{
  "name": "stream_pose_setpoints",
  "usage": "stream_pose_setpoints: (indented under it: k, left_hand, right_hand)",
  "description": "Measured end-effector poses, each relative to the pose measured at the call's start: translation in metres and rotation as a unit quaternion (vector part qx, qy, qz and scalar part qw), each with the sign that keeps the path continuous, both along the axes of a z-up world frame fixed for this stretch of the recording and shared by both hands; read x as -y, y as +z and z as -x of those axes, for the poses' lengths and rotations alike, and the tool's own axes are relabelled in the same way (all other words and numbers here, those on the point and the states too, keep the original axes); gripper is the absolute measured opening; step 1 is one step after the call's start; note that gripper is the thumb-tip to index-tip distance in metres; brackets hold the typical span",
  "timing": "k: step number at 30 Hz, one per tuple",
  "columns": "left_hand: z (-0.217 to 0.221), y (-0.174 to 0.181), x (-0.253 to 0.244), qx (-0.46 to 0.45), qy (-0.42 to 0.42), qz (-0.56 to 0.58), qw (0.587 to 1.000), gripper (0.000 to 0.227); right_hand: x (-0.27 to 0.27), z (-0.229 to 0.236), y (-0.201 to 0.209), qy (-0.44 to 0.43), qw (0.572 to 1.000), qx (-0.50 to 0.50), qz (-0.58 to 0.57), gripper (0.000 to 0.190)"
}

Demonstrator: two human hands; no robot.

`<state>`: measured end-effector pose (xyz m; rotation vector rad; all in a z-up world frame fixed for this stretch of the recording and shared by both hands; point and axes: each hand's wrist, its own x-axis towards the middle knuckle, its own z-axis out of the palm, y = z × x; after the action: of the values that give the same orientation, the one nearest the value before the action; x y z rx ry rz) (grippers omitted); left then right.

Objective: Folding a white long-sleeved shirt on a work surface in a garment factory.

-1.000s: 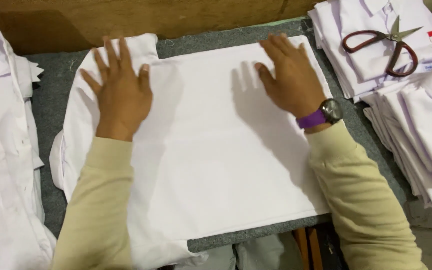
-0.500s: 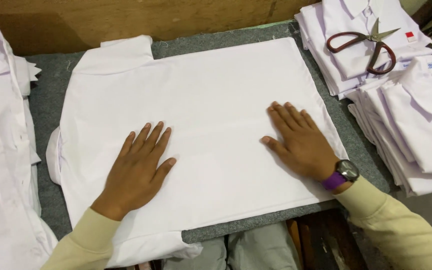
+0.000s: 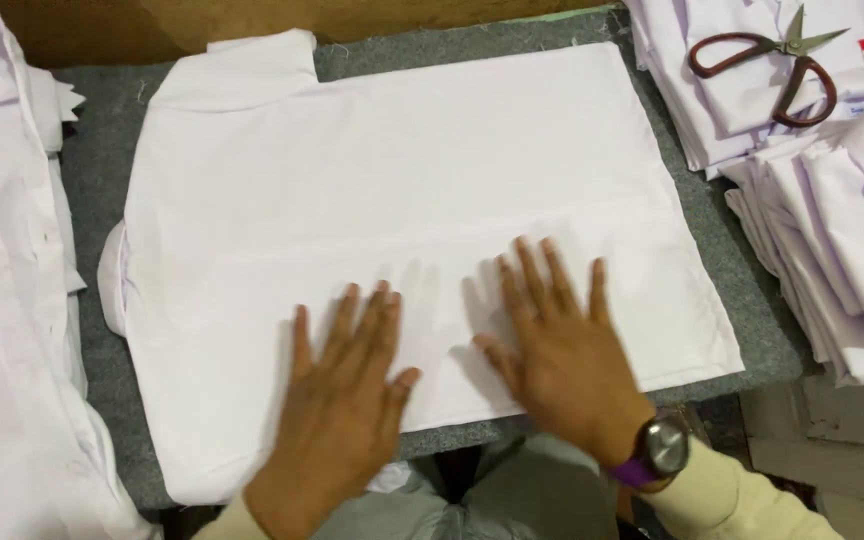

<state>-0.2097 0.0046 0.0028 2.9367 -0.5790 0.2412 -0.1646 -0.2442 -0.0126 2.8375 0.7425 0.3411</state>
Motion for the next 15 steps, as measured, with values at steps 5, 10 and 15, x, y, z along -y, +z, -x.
stream_pose_setpoints:
  k: [5,10,15]
  left_hand:
    - [0.013,-0.015,-0.009,0.003,-0.036,0.003,0.999,0.065]
    - [0.036,-0.021,-0.067,-0.034,0.023,-0.078,0.996,0.062]
    - [0.060,-0.029,-0.119,-0.027,0.177,0.022,0.984,0.064]
  right_hand:
    - [0.004,0.010,-0.006,0.093,0.979,-0.117,-0.138,0.073]
    - [0.061,0.005,-0.007,0.038,0.985,-0.140,-0.090,0.075]
    - [0.108,0.010,-0.008,-0.115,0.972,-0.160,-0.130,0.086]
